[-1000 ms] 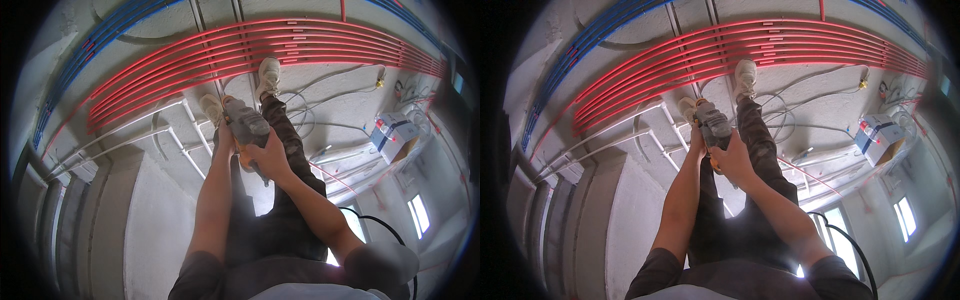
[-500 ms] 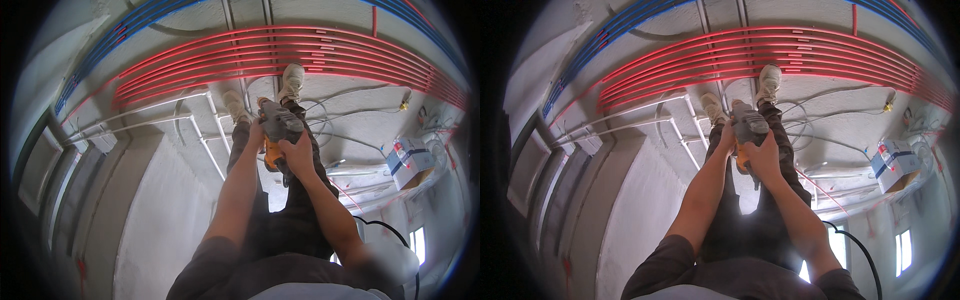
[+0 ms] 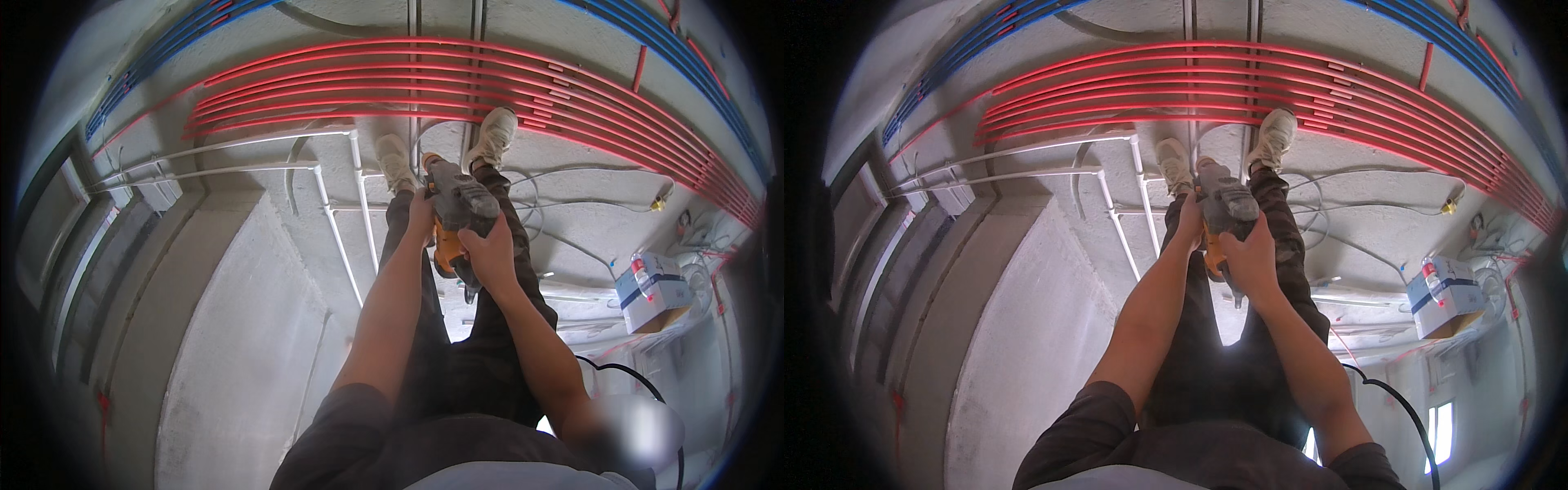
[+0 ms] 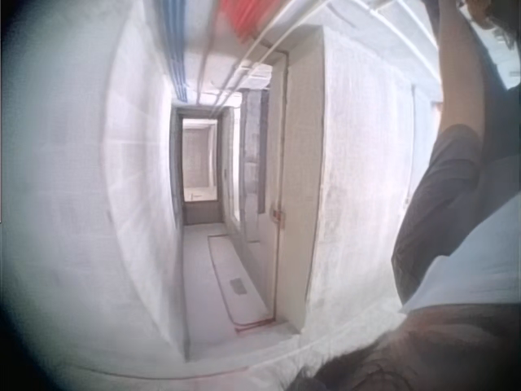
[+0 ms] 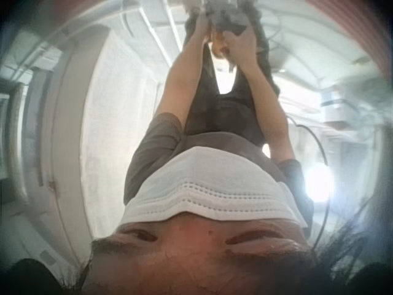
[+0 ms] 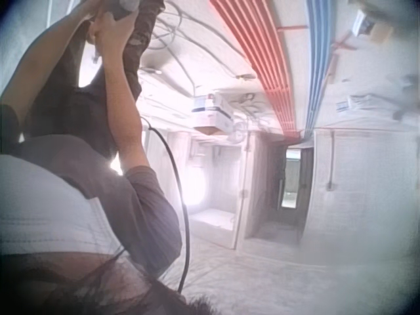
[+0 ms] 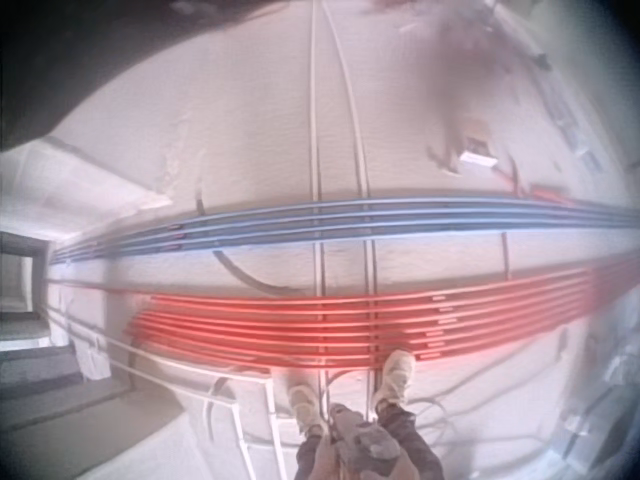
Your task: The person uses a power drill to fasten red and blue pipes to the ceiling, then switches to a hammer to secure the pipes with nails. The task involves repeated drilling and hammering actions along the length of the pipes.
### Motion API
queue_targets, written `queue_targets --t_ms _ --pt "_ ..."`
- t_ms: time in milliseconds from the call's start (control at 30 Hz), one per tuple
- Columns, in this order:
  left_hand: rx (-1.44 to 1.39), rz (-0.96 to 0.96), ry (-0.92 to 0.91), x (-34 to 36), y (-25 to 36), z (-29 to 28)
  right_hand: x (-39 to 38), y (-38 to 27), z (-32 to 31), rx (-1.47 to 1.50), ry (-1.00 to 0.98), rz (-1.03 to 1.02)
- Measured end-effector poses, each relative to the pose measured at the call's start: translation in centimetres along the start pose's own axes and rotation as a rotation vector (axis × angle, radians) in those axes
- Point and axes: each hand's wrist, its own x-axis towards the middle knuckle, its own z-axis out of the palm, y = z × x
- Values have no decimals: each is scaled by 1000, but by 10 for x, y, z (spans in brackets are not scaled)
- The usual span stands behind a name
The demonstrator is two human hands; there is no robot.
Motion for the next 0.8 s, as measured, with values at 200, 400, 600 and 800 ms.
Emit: queue_targets --t_ms 200,400,600,800 --pt "-60 8 -61 12 -9 -3 -2 0 10 -19 23 -71" --pt "-345 -143 -117 22 -1 17 -1 -28 17 -170 58 -123" --pt "-285 -203 -155 62 9 -1 13 -35 57 -123 165 -104" --pt "36 -30 -156 74 50 -28 27 -13 92 177 200 -13"
